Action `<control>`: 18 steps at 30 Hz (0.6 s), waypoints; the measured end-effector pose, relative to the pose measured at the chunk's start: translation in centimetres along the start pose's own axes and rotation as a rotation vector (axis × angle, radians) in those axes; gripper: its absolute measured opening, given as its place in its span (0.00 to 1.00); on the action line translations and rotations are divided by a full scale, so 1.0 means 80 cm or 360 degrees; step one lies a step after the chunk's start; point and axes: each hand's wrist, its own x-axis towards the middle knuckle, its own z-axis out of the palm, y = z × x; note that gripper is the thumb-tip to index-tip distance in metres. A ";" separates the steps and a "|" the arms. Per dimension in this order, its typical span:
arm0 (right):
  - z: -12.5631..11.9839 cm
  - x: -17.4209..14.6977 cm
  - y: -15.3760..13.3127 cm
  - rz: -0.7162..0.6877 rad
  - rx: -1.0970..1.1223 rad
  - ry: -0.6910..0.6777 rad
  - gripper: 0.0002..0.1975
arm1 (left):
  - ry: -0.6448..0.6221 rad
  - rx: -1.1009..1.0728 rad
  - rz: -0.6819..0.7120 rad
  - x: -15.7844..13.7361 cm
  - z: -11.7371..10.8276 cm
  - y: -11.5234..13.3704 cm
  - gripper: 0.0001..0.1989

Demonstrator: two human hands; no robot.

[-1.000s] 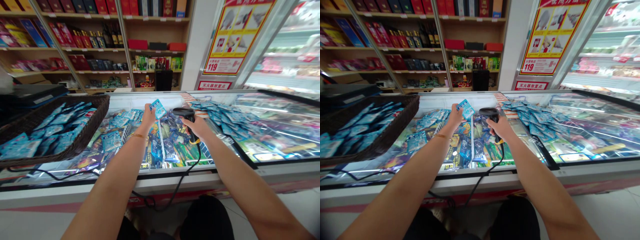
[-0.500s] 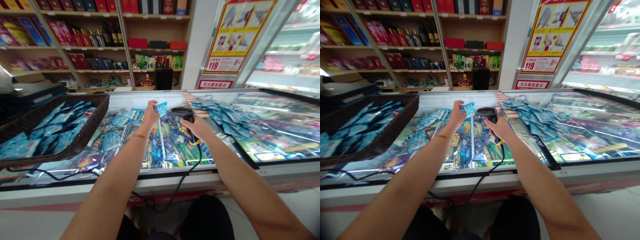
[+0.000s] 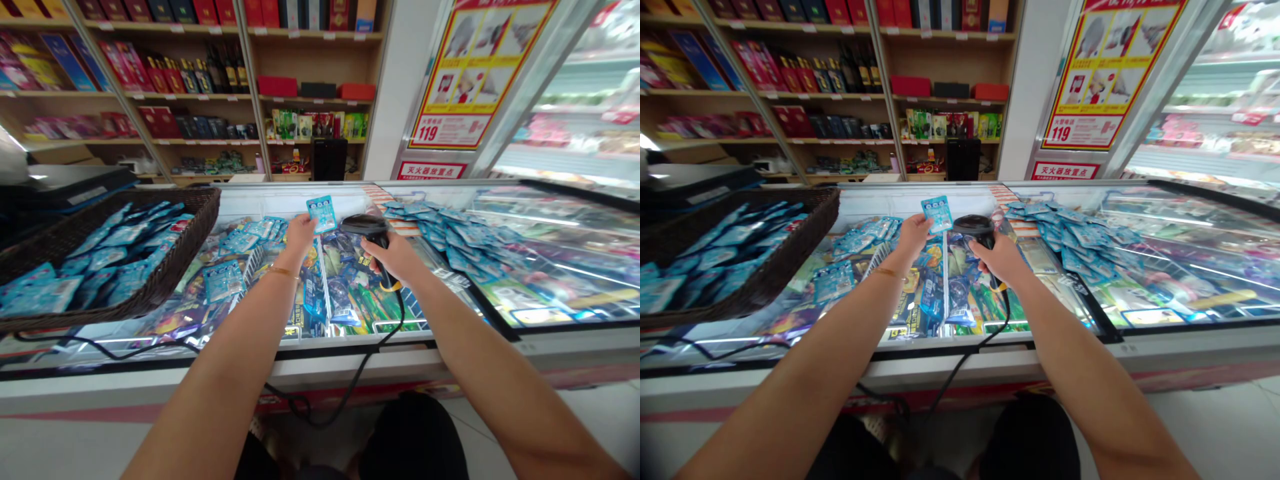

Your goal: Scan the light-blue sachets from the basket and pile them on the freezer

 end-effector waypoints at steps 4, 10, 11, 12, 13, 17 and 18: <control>0.000 -0.005 -0.006 -0.0033 -0.0089 -0.0005 0.10 | -0.0065 -0.0346 -0.0094 0.000 -0.001 0.000 0.09; 0.000 -0.009 -0.013 -0.0018 -0.0185 -0.0066 0.11 | -0.0063 -0.0516 -0.0118 -0.002 0.002 0.002 0.06; 0.000 -0.009 -0.013 -0.0012 -0.0198 -0.0074 0.11 | -0.0059 -0.0522 -0.0117 -0.003 0.003 0.002 0.06; 0.000 -0.009 -0.013 -0.0007 -0.0210 -0.0077 0.11 | -0.0054 -0.0527 -0.0111 -0.003 0.003 0.003 0.06; 0.000 -0.009 -0.012 -0.0001 -0.0219 -0.0079 0.11 | -0.0049 -0.0530 -0.0102 -0.004 0.003 0.003 0.05; -0.001 -0.008 -0.010 0.0011 -0.0221 -0.0077 0.10 | -0.0037 -0.0538 -0.0083 -0.005 0.003 0.005 0.04; -0.001 -0.008 -0.010 0.0010 -0.0219 -0.0076 0.10 | -0.0040 -0.0536 -0.0086 -0.005 0.003 0.005 0.04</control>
